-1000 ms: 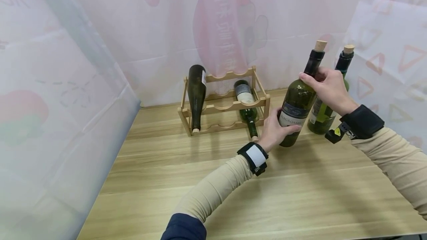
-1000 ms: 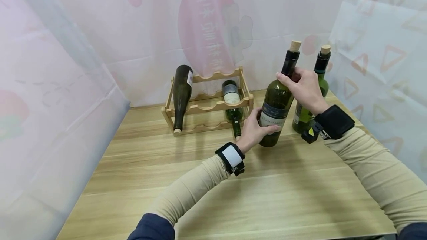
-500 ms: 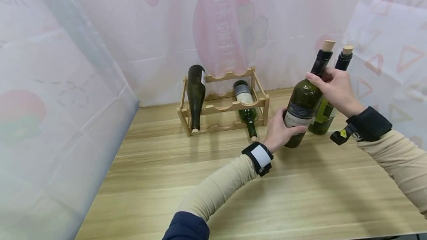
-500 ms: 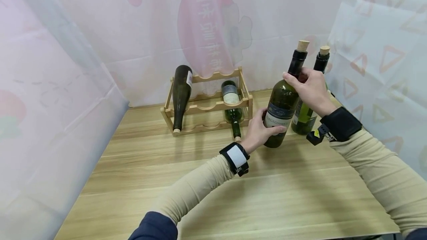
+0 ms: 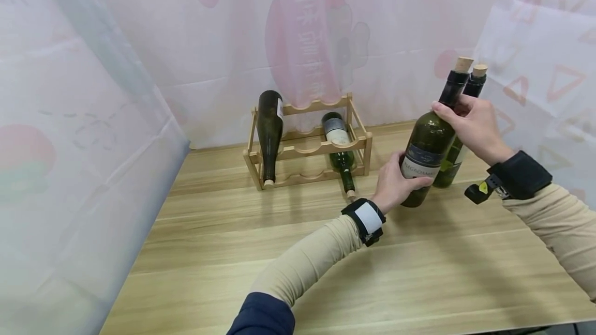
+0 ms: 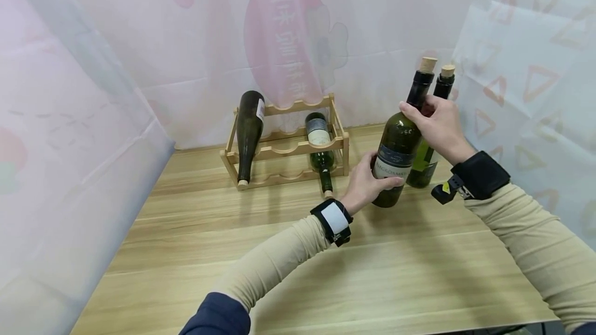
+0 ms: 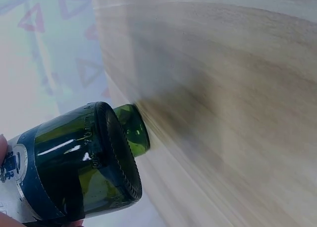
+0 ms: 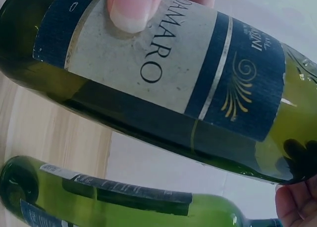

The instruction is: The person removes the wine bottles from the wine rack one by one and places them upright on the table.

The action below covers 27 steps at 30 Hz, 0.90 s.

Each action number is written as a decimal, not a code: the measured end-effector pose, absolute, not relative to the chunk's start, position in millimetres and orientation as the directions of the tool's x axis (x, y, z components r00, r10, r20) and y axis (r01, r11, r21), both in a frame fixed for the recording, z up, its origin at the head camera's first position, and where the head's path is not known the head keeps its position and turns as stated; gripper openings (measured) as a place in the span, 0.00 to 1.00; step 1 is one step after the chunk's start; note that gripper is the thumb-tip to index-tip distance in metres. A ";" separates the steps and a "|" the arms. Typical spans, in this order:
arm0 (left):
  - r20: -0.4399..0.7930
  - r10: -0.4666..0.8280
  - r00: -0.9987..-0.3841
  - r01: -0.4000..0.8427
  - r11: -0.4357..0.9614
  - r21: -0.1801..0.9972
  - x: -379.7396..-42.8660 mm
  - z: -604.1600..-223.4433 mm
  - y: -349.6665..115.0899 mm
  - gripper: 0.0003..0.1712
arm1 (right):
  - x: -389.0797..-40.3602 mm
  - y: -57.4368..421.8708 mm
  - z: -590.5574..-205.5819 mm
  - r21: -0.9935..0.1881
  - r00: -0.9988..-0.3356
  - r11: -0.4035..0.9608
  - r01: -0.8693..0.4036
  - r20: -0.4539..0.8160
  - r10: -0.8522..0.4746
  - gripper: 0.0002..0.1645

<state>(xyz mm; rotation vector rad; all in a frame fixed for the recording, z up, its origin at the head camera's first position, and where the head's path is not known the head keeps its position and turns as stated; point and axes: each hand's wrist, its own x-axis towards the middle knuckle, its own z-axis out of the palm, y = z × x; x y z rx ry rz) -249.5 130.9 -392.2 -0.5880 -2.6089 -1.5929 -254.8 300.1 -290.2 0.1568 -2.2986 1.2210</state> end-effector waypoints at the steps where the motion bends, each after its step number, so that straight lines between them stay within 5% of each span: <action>1: 0.217 0.305 -0.927 0.332 0.404 0.853 -249.2 -393.0 132.0 0.40 | -254.3 300.9 -290.9 -0.740 -0.854 0.582 -0.337 0.500 0.141 0.12; 27: 0.198 0.314 -0.928 0.318 0.395 0.862 -242.2 -394.4 157.3 0.40 | -246.0 323.2 -293.2 -0.747 -0.849 0.595 -0.296 0.491 0.194 0.06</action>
